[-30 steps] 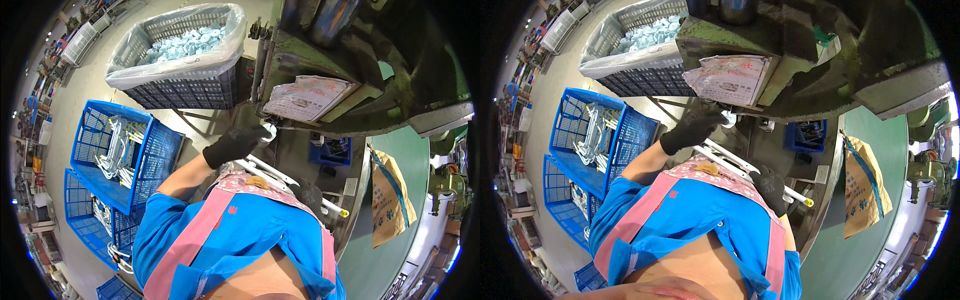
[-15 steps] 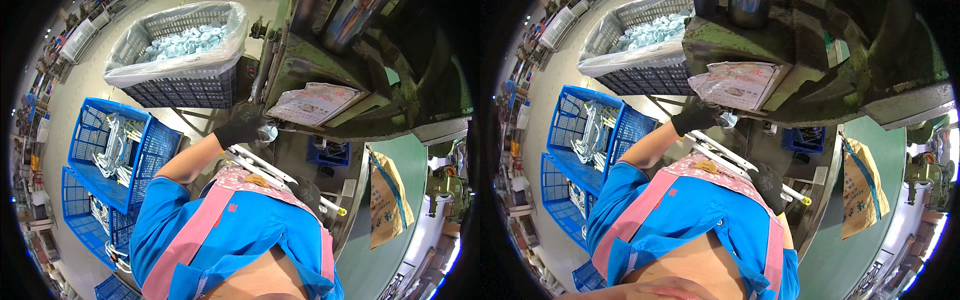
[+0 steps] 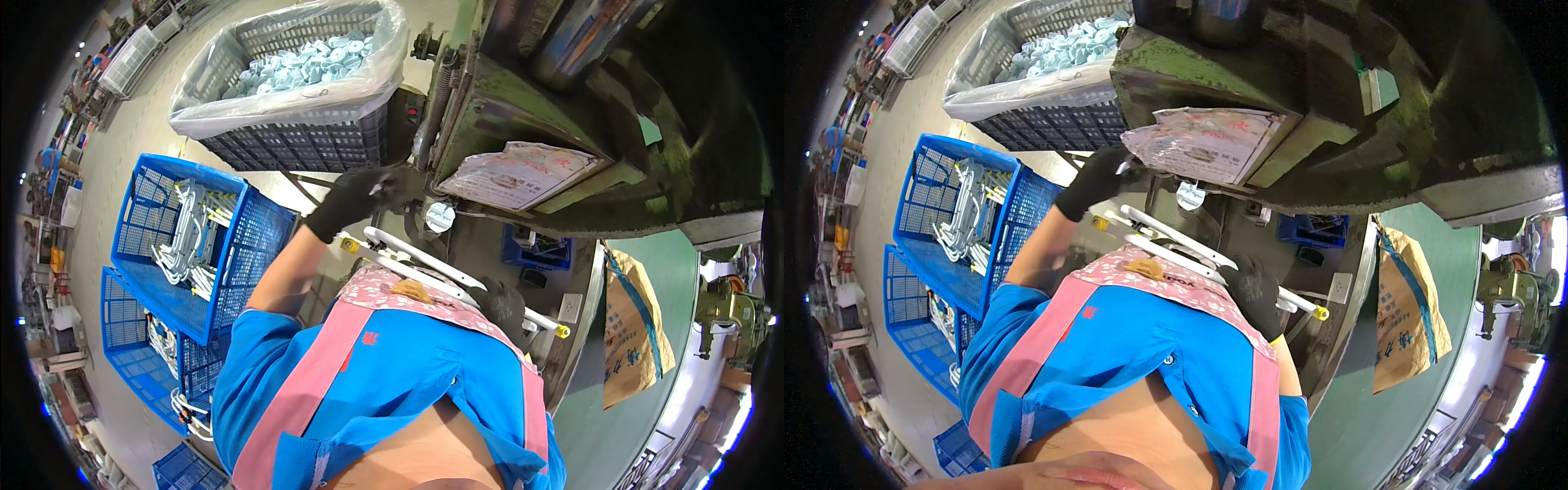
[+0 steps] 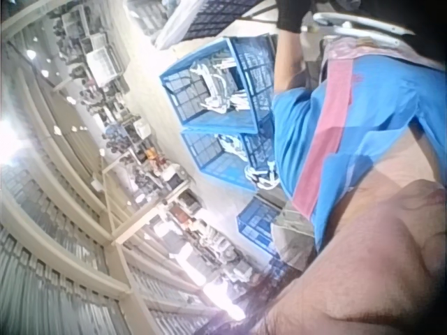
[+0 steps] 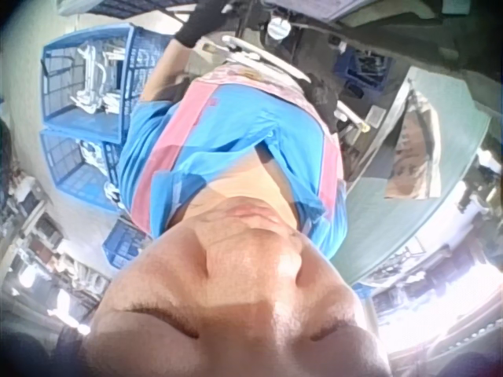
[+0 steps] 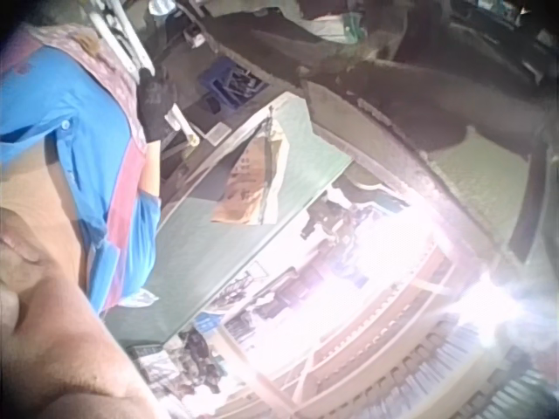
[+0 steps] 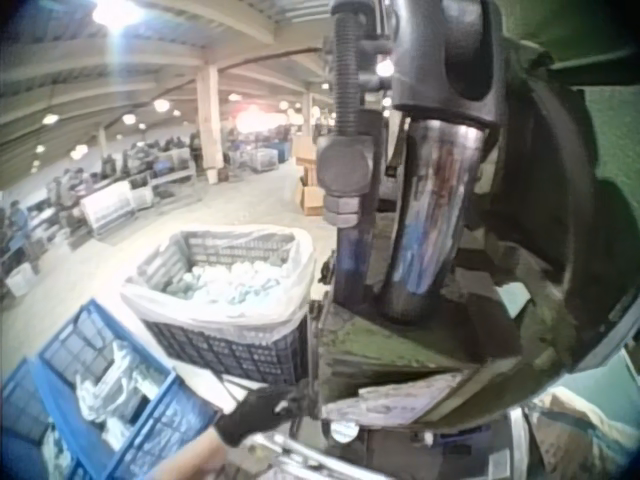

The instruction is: The person picks white cable assemblies from blue crates, inserts small light-blue plastic pieces into the cable ends, and places the assembled units into a gray bin. The process is repeated multiple times in a factory setting.

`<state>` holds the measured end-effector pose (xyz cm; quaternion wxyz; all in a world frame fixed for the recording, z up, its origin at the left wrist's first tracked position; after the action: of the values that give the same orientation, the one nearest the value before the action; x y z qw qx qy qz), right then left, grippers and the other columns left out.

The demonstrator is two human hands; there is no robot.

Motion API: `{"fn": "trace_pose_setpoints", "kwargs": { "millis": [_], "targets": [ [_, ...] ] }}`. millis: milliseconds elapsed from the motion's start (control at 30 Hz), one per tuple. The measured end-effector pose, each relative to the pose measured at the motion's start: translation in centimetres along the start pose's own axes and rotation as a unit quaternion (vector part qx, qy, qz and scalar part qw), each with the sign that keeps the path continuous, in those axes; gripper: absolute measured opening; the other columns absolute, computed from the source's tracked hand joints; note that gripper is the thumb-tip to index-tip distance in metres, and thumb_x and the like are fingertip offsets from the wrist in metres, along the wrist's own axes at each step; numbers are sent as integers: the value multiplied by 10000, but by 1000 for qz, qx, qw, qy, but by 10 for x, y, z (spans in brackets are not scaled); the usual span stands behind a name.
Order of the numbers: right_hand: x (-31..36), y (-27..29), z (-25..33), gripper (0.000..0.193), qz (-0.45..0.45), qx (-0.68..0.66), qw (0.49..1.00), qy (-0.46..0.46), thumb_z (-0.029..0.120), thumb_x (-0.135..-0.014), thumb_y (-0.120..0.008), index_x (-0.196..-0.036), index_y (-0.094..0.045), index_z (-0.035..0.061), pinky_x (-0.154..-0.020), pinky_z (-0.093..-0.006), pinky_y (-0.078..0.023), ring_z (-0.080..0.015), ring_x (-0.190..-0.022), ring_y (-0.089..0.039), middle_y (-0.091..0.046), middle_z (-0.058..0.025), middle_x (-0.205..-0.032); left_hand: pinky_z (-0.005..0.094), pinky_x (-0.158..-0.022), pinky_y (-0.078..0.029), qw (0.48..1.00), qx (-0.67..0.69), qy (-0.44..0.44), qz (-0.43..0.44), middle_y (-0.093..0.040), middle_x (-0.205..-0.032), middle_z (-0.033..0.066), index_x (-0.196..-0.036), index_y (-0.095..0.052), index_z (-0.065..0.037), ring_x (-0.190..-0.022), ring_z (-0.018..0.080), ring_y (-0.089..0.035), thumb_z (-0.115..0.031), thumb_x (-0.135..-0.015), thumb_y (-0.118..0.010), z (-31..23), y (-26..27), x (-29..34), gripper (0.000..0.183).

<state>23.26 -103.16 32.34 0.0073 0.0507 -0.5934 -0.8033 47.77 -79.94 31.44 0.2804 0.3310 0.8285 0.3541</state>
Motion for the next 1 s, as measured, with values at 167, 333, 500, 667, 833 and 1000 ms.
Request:
{"fn": "trace_pose_setpoints", "kwargs": {
  "millis": [167,333,500,667,833,1000],
  "targets": [
    [-32,3,4,149,-27,-26,999,38,147,-713,-656,-851,-705,175,-697,-412,-491,-288,-860,-604,-627,-82,-950,371,-827,-484,961,146,139,188,-663,-1034,190,-1098,-638,-30,-944,310,-644,-334,-818,-707,26,1,58,419],
    [-68,15,19,247,2,-24,994,102,182,-670,-691,-916,-694,157,-721,-435,-476,-322,-906,-580,-609,-127,-976,320,-713,-494,963,178,194,63,-683,-857,112,-1018,-646,-31,-772,187,-646,-272,-804,-735,29,3,81,335],
    [-87,32,10,287,-66,-77,983,153,118,-611,-690,-897,-685,103,-721,-418,-505,-357,-891,-606,-624,-155,-989,307,-709,-499,951,197,230,-52,-678,-860,109,-1049,-641,-9,-763,176,-638,-176,-776,-762,33,31,75,342],
    [-83,27,-15,295,-77,-32,987,134,72,-621,-669,-915,-655,79,-705,-436,-483,-398,-859,-579,-582,-178,-924,323,-736,-495,976,132,158,-67,-673,-927,135,-1065,-640,-10,-830,237,-656,-169,-797,-725,29,53,51,322],
    [-74,21,-24,310,-72,3,996,58,130,-695,-677,-1004,-651,136,-727,-425,-481,-341,-887,-604,-626,-122,-952,342,-720,-482,971,177,154,-55,-668,-923,151,-1012,-663,-38,-820,266,-651,-213,-785,-733,29,53,31,295],
    [-75,17,-23,288,-88,-58,993,52,101,-691,-667,-977,-657,127,-705,-431,-485,-348,-818,-615,-630,-135,-862,349,-747,-481,967,200,149,-49,-668,-924,147,-1010,-658,-30,-845,274,-647,-226,-788,-723,36,49,25,304]
  ]
}}
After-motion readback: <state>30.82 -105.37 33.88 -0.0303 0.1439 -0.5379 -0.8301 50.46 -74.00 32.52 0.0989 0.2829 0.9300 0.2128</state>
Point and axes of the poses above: each hand's wrist, its own x-axis away from the middle knuckle, its own y-axis out of the back of the hand, z = x × y, the point moved 3 cm from there along -x, towards the middle knuckle
